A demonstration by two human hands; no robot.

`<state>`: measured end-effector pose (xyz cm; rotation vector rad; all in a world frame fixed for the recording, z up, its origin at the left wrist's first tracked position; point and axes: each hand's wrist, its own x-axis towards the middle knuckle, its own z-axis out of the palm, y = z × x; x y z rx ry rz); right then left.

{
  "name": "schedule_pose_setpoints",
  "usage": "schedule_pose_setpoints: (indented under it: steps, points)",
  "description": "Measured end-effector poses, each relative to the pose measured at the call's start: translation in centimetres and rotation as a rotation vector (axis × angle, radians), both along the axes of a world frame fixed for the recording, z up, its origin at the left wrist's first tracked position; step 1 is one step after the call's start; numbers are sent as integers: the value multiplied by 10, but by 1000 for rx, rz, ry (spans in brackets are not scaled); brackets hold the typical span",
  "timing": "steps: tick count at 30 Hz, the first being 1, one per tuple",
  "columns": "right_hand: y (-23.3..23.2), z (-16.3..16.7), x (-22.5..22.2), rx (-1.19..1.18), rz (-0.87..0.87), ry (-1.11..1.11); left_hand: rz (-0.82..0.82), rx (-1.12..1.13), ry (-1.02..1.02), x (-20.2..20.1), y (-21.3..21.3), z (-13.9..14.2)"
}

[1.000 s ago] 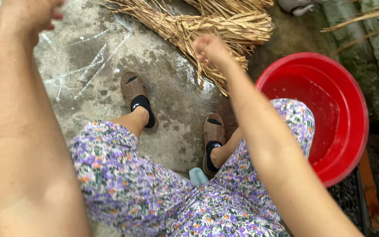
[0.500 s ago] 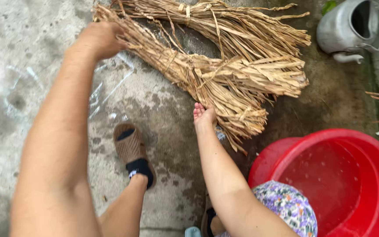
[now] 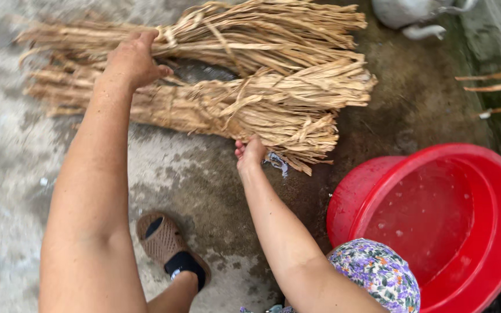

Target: The person washes bundles of dried tobacco leaves in a red basin of water, rubbing and swishing the leaves, then wrings out a bundle and carries it to a wire rack, hanging it up to dry.

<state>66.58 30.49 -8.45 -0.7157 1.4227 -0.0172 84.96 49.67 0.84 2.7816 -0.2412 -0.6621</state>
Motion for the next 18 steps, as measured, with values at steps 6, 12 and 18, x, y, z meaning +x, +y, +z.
schedule_pose_setpoints:
  steps: [6, 12, 18]
  points:
    - [-29, -6, -7, 255, 104, -33, -303, 55, -105, 51, -88, -31]
    - [-55, -4, -33, 295, 225, -113, -437, 360, 53, 57, -124, -48]
    - [-52, -17, -38, 277, 99, -72, -617, 530, 181, 36, -118, -54]
